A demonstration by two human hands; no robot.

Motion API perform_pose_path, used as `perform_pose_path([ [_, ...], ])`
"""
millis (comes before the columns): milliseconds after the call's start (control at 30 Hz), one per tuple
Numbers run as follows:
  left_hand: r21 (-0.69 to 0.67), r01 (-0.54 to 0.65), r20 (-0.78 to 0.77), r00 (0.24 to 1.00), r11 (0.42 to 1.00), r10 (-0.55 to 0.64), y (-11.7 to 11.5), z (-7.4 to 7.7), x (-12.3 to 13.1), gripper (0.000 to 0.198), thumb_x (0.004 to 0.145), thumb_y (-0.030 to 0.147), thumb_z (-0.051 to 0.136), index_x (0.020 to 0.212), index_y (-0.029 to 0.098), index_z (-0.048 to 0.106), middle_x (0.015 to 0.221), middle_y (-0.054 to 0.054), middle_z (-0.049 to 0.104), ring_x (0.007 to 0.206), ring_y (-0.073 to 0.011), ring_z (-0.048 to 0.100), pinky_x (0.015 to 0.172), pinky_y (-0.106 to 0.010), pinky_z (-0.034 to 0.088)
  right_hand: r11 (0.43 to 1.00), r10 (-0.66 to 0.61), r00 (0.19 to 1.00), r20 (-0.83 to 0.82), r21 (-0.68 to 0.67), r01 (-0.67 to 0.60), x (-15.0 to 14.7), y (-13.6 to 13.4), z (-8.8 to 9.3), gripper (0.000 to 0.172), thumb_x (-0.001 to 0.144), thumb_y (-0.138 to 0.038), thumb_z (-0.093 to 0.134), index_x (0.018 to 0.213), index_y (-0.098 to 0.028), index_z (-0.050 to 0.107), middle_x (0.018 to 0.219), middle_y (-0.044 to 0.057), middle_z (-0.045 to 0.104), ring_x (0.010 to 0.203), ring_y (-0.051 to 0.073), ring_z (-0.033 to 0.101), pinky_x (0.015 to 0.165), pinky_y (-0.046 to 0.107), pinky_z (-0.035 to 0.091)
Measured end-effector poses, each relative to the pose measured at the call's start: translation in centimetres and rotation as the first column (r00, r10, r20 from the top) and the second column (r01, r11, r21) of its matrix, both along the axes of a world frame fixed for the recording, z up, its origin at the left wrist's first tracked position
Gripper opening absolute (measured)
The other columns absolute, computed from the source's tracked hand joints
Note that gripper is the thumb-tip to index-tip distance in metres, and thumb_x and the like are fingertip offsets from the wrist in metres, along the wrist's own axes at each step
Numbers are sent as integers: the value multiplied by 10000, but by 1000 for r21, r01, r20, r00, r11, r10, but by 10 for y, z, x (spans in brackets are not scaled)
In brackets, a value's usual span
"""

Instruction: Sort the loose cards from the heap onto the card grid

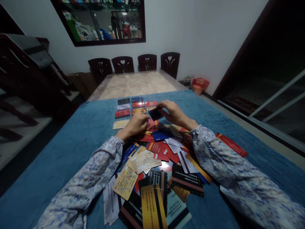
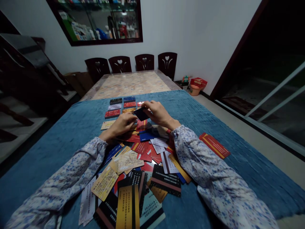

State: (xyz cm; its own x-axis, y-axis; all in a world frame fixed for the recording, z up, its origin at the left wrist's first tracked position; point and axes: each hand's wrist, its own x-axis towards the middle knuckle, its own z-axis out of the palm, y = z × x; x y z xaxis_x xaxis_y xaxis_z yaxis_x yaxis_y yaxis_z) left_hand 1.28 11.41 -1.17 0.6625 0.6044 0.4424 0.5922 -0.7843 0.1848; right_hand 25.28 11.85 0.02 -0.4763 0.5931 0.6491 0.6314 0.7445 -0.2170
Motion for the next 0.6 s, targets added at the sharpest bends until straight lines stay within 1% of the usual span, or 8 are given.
perform_pose_path([
  [67, 20, -32, 18, 999, 999, 32, 1, -1, 0, 216, 863, 112, 552, 925, 147, 756, 859, -92, 733, 804, -207, 656, 758, -311, 512, 995, -59, 996, 66, 83, 53, 0, 0, 0, 233, 983, -230, 514, 1139, -197, 683, 962, 104, 704, 894, 240, 573, 813, 349, 399],
  [133, 36, -55, 39, 998, 998, 53, 2, -1, 0, 227, 868, 113, 547, 944, 146, 757, 888, -101, 746, 836, -221, 672, 788, -337, 537, 984, -99, 987, 126, 157, 78, 0, -1, 1, 252, 993, -212, 514, 1169, -209, 694, 984, 108, 716, 921, 245, 556, 836, 363, 379],
  [267, 70, -71, 119, 991, 995, 62, 0, -2, 2, 230, 878, 107, 542, 980, 152, 743, 937, -96, 757, 916, -229, 684, 862, -373, 560, 965, -124, 962, 244, 255, 60, 1, -4, 0, 274, 1007, -199, 512, 1210, -218, 695, 949, 98, 732, 944, 246, 540, 872, 379, 346],
  [400, 74, -64, 183, 982, 995, 50, -6, -1, 7, 190, 886, 128, 580, 1017, 159, 715, 990, -84, 756, 958, -223, 689, 887, -369, 564, 960, -104, 945, 310, 281, 14, -2, -4, -3, 237, 1025, -220, 506, 1144, -205, 710, 894, 88, 737, 947, 239, 538, 893, 378, 320],
  [467, 53, -53, 202, 978, 997, 41, -10, 0, 11, 214, 887, 131, 598, 1075, 165, 693, 1030, -77, 755, 975, -218, 691, 902, -366, 562, 959, -85, 945, 317, 283, -9, -4, -4, -5, 223, 1036, -256, 510, 1101, -195, 715, 895, 87, 741, 949, 235, 539, 900, 375, 314],
  [533, 24, -44, 207, 978, 999, 38, -12, -1, 14, 260, 877, 125, 610, 1127, 166, 668, 1032, -70, 751, 966, -215, 691, 900, -364, 562, 960, -66, 944, 322, 278, -28, -7, -4, -8, 230, 1040, -289, 516, 1108, -184, 709, 902, 87, 744, 953, 232, 542, 906, 374, 313],
  [600, -2, -48, 191, 980, 999, 48, -13, -2, 16, 276, 861, 111, 611, 1129, 161, 656, 1002, -69, 740, 933, -217, 686, 878, -364, 562, 962, -61, 944, 323, 270, -31, -11, -5, -11, 238, 1042, -302, 516, 1130, -184, 703, 904, 86, 742, 951, 231, 545, 910, 375, 318],
])
